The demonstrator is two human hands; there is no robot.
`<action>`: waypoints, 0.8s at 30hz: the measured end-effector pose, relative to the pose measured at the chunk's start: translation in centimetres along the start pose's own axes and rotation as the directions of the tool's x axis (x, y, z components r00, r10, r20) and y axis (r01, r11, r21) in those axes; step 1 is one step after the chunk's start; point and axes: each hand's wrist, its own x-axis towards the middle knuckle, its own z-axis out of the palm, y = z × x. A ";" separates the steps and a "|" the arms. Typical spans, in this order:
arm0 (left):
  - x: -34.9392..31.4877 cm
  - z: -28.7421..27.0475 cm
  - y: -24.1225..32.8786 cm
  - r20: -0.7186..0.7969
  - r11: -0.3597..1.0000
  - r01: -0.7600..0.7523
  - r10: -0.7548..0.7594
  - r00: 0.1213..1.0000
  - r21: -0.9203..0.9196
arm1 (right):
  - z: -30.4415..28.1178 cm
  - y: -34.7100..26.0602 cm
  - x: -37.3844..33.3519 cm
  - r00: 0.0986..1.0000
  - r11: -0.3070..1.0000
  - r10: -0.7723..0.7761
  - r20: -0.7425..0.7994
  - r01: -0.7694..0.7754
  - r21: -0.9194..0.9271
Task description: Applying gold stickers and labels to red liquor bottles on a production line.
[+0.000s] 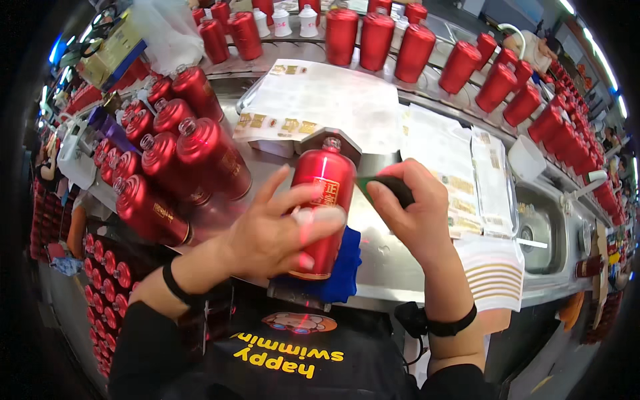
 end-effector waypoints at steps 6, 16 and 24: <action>1.8 2.7 -5.0 -0.391 0.918 0.273 -0.372 0.842 -0.287 | 2.6 -1.9 3.3 0.916 0.985 -0.174 0.361 0.154 0.083; 6.8 6.4 -8.7 0.519 -0.368 0.371 -0.508 0.688 -0.852 | 2.3 -2.5 4.3 0.962 0.904 -0.266 0.067 0.273 -0.327; 4.4 3.1 -4.8 0.467 -0.213 0.448 -0.654 0.595 -0.868 | -1.1 -2.4 1.0 0.997 0.999 -0.044 0.068 0.043 0.023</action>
